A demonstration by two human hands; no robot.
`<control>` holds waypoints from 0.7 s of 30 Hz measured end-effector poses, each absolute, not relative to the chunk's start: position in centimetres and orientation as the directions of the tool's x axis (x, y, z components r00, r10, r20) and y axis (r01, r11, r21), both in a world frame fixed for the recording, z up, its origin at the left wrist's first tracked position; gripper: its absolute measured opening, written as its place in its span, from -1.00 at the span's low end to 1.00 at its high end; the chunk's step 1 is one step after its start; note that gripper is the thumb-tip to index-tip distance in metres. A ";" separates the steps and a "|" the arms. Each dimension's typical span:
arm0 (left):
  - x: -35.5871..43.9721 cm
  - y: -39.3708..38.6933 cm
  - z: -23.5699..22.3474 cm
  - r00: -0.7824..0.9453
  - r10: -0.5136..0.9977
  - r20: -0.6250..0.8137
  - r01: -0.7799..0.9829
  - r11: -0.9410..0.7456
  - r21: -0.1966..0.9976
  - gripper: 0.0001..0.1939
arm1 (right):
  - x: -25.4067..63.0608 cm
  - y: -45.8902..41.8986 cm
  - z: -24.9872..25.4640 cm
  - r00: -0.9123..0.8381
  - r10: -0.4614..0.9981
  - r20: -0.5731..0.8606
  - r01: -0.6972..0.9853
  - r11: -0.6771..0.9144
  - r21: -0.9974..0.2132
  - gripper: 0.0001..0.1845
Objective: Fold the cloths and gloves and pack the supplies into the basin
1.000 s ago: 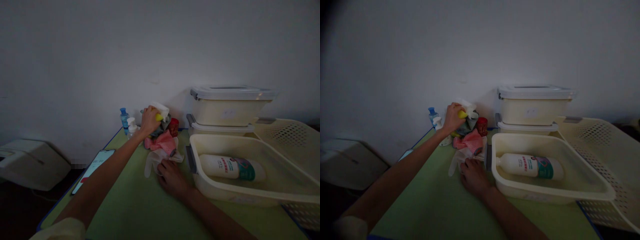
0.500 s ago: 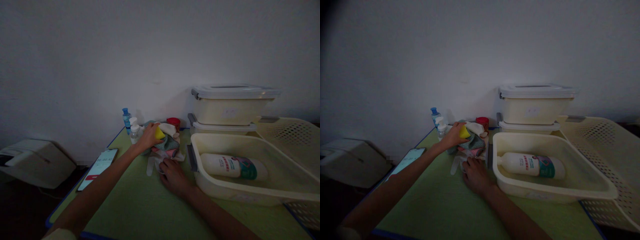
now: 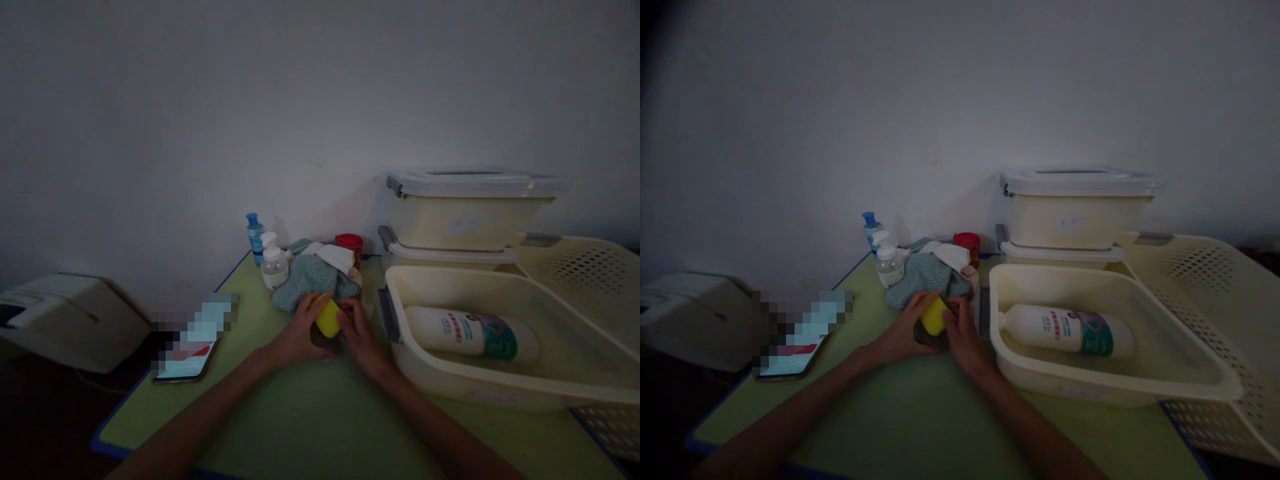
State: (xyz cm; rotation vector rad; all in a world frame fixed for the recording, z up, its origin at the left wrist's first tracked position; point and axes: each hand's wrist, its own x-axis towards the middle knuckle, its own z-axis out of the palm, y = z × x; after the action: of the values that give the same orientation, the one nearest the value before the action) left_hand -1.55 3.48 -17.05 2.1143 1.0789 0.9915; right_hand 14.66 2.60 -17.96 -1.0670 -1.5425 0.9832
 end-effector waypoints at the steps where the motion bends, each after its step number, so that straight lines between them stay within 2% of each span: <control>1: -1.7 3.5 -17.2 0.388 0.853 0.349 0.312 -0.478 0.821 0.02 | 14.8 2.8 -18.0 -0.103 0.960 0.260 0.166 0.275 -0.947 -0.74; 3: -2.0 3.6 -17.0 0.347 0.887 0.306 0.044 -0.341 0.939 -0.03 | 15.1 3.0 -18.0 -0.063 0.965 0.255 0.175 0.262 -0.949 -0.73; 5: -2.4 3.9 -16.6 0.326 0.916 0.234 -0.166 -0.188 0.968 -0.16 | 15.2 3.1 -17.9 -0.065 0.964 0.259 0.175 0.267 -0.948 -0.71; 8: -2.6 4.0 -16.1 0.323 0.929 0.183 -0.291 -0.086 0.953 -0.33 | 15.1 2.9 -17.6 -0.085 0.955 0.284 0.132 0.293 -0.947 -0.71; 12: -2.4 3.8 -16.1 0.379 0.908 0.179 -0.311 -0.057 0.949 -0.35 | 15.0 2.7 -17.5 -0.012 0.960 0.278 0.003 0.278 -0.960 -0.74; 15: -2.1 3.6 -16.4 0.364 0.908 0.208 -0.246 -0.122 0.962 -0.40 | 15.0 2.6 -17.4 0.029 0.965 0.261 -0.048 0.262 -0.964 -0.74; 18: -1.8 3.7 -16.9 0.284 0.916 0.285 -0.174 -0.243 0.954 -0.45 | 15.0 2.5 -17.2 -0.029 0.962 0.272 -0.027 0.271 -0.962 -0.74; 21: -1.5 3.8 -17.5 0.222 0.922 0.318 -0.104 -0.302 0.948 -0.48 | 14.7 2.3 -17.2 -0.134 0.945 0.299 -0.107 0.286 -0.952 -0.71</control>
State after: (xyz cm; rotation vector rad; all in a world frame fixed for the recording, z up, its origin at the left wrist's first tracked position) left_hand -1.51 3.78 -17.51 1.4868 0.8132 1.2799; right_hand 14.69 2.33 -17.22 -0.8507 -1.3776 1.1289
